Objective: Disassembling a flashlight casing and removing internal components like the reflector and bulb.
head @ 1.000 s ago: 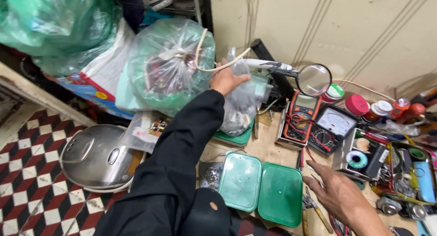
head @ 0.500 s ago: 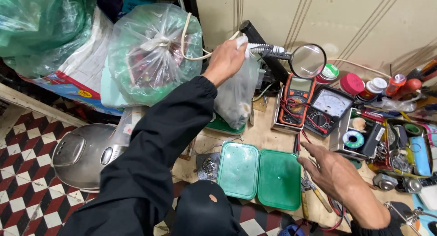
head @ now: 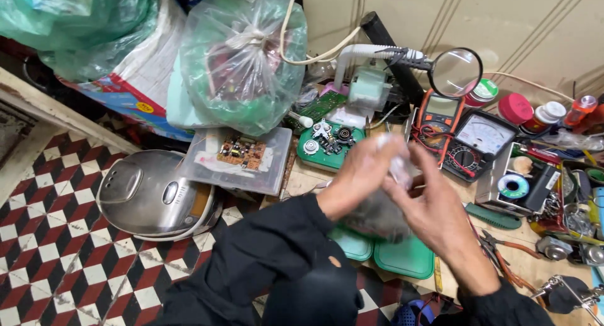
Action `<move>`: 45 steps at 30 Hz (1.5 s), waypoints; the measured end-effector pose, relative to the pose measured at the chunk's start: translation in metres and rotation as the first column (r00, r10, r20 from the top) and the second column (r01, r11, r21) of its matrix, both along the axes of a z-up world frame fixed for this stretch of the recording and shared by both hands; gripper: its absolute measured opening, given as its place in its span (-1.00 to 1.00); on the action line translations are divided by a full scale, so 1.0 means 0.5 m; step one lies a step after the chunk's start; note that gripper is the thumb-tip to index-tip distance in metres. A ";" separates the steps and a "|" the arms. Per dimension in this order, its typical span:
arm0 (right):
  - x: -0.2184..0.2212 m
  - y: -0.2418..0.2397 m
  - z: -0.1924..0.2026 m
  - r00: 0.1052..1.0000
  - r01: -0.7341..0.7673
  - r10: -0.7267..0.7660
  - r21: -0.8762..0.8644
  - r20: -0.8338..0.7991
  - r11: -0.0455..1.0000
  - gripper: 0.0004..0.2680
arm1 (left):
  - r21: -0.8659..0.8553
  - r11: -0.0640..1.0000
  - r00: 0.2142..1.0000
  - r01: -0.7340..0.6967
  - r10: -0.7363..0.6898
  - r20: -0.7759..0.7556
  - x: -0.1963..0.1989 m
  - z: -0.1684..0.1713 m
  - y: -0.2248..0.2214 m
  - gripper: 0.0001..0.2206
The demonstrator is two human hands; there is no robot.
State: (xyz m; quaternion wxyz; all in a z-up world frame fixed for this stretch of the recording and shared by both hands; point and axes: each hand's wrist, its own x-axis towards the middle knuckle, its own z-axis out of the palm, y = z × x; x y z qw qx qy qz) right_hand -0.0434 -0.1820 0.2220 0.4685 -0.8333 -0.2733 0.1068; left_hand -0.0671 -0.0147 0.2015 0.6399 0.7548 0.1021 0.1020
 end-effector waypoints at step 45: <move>-0.049 -0.059 0.022 0.994 0.074 -0.075 0.023 0.084 0.997 -0.85 | 0.095 0.923 0.908 0.372 -0.383 0.168 -0.090 -0.153 -0.060 0.14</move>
